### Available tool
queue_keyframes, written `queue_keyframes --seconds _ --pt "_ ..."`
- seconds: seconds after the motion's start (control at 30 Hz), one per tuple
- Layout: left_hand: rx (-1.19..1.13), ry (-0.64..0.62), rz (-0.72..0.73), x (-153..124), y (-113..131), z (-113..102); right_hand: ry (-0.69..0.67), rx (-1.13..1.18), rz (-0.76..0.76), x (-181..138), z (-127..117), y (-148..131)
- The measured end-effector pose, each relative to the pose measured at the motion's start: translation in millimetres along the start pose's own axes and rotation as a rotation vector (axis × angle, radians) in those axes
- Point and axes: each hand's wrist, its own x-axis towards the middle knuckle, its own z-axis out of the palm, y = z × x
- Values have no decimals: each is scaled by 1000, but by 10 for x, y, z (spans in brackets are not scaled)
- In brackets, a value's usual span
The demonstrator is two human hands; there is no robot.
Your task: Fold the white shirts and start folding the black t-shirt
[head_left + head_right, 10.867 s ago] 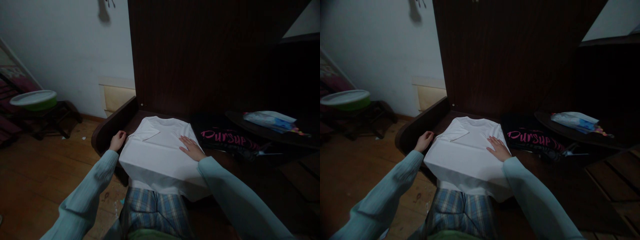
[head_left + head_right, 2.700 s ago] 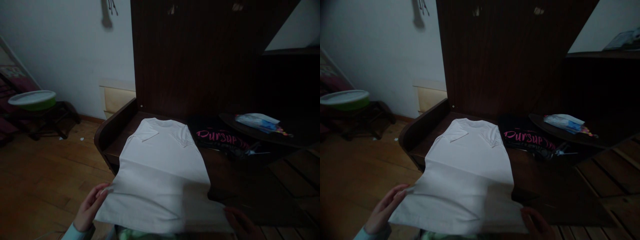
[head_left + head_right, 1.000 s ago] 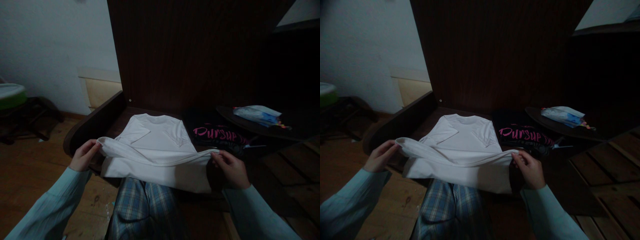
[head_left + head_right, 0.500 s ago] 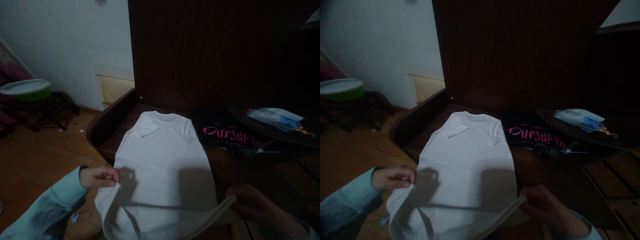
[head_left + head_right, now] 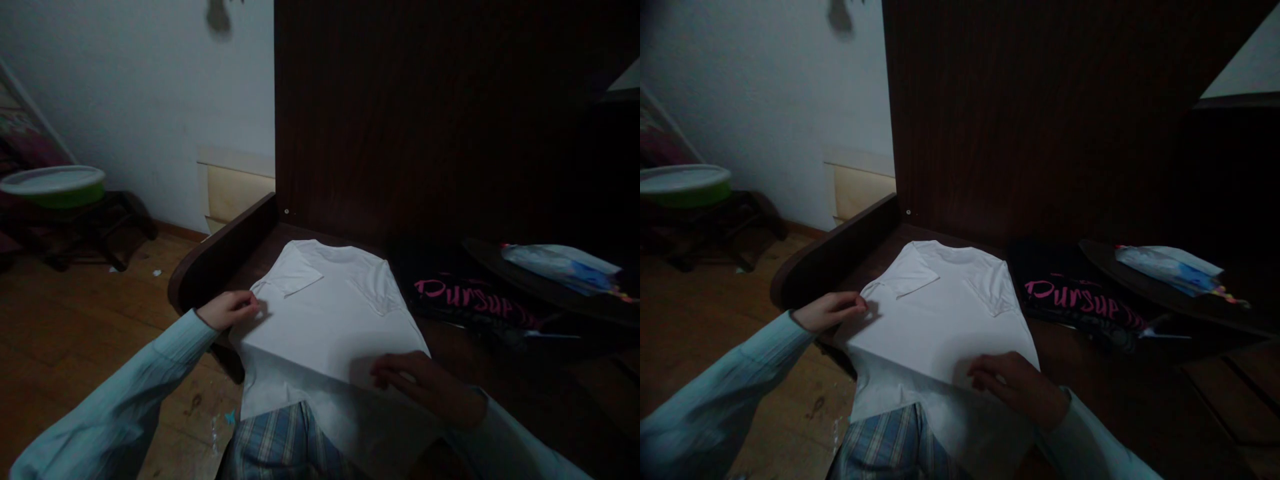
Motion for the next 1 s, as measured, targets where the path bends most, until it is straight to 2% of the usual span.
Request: queue_keyframes --seconds 0.07,0.13,0.27,0.33,0.5,0.6,0.77,1.0 --pt "148 188 -110 252 -65 -53 33 40 -49 338 -149 -74" --pt "279 274 -242 470 -107 -66 73 112 -57 746 -243 -111" --pt "389 209 -399 734 -99 -38 196 243 -12 1660 -312 -115" --pt "407 184 -435 796 -74 -17 223 266 79 2094 -320 -127" --pt "406 189 -453 879 -41 57 266 120 238 2897 -264 -186" --pt "402 242 -412 908 -46 109 314 49 261 3149 -187 -171" --pt "421 306 -336 917 -90 170 421 -194 361 3334 -114 -161" --pt "343 382 -330 913 -126 207 306 -313 485 3459 -148 -350"
